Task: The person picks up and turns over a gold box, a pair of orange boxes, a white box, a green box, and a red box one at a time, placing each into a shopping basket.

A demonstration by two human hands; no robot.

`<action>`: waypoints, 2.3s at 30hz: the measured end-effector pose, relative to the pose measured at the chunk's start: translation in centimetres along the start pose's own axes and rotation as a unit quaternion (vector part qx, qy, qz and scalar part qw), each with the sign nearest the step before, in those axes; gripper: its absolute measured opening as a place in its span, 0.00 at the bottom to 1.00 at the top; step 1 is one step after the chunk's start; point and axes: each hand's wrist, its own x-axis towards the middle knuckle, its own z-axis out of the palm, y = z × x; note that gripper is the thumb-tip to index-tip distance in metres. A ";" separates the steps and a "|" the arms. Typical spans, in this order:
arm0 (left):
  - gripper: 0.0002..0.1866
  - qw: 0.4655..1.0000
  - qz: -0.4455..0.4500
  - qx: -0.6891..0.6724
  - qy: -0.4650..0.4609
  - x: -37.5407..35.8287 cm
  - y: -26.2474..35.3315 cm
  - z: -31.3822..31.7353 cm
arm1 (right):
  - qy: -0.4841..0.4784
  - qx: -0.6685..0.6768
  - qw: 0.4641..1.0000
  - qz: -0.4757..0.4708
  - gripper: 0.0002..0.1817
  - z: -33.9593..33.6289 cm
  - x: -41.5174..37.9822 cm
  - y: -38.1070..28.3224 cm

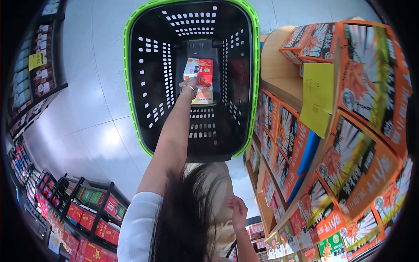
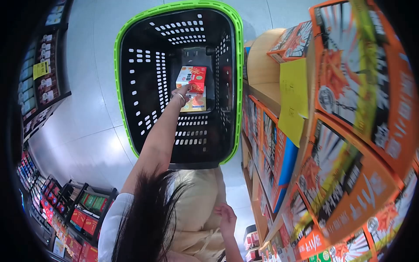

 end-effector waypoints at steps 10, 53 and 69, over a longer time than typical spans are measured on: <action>0.17 0.826 0.325 0.359 -0.289 -18.3 -6.8 -13.4 | -0.082 -0.034 0.996 0.001 0.14 -0.9 -9.0 -4.6; 0.28 0.081 0.870 0.239 -0.423 -87.7 -4.3 -13.8 | 0.196 0.281 0.872 -0.349 0.16 -15.4 -35.3 -7.5; 0.35 -0.036 0.868 0.352 -0.350 -90.1 -2.9 -9.6 | 0.165 0.281 0.845 -0.424 0.14 -16.1 -37.4 -10.8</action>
